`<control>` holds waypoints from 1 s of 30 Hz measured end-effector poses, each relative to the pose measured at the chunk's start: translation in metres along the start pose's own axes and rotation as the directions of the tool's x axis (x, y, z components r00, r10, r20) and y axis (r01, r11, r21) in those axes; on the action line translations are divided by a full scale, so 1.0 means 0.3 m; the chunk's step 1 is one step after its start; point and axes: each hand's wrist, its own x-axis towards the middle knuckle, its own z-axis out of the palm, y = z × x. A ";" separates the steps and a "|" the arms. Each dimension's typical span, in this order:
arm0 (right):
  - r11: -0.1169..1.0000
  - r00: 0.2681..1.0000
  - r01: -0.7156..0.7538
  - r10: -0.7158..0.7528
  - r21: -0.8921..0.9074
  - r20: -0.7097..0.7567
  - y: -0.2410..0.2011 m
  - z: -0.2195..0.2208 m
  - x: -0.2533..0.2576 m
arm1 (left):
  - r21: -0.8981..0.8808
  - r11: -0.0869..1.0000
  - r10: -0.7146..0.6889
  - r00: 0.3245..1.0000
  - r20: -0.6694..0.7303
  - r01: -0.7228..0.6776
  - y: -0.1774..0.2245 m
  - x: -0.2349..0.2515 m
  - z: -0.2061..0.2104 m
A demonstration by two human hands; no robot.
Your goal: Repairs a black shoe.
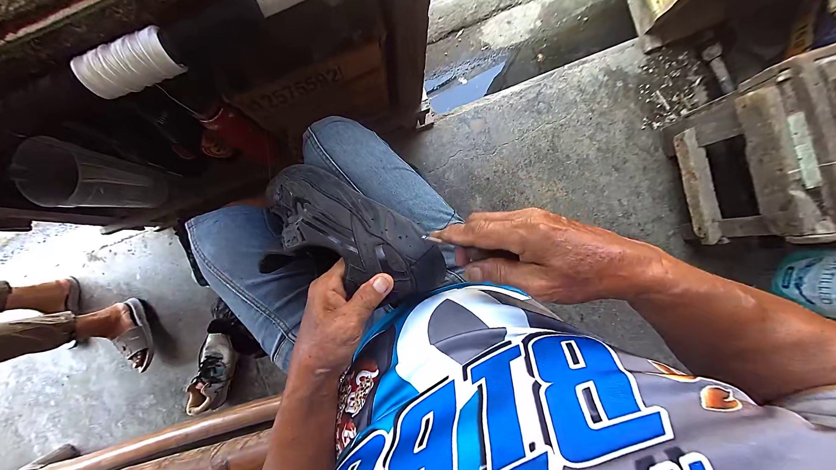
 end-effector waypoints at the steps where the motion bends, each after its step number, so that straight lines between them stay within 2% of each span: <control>1: 0.999 0.999 0.036 -0.036 -0.001 0.003 -0.002 0.007 0.006 | -0.001 1.000 0.000 1.000 0.001 0.000 0.000 -0.001 -0.001; 7: 0.990 0.989 0.137 -0.139 -0.037 -0.043 0.024 0.050 0.032 | -0.033 0.999 0.003 1.000 0.000 -0.003 -0.007 -0.004 -0.004; 14: 0.995 0.995 0.100 -0.100 -0.013 -0.025 0.026 0.045 0.038 | -0.052 0.998 -0.026 0.999 -0.034 0.024 -0.008 -0.004 0.005; 20: 0.985 0.992 0.121 -0.124 -0.120 -0.015 0.020 0.041 0.060 | -0.085 0.995 -0.053 0.997 -0.052 0.048 -0.013 -0.002 -0.002; 25: 0.929 0.981 0.190 -0.163 -0.319 0.108 -0.013 -0.011 0.107 | -0.080 0.994 -0.076 0.997 0.022 0.078 -0.007 0.001 -0.020; 30: 0.893 0.951 0.291 -0.232 -0.342 0.203 0.013 -0.028 0.120 | -0.059 0.998 -0.031 0.996 0.085 0.036 -0.025 -0.002 -0.011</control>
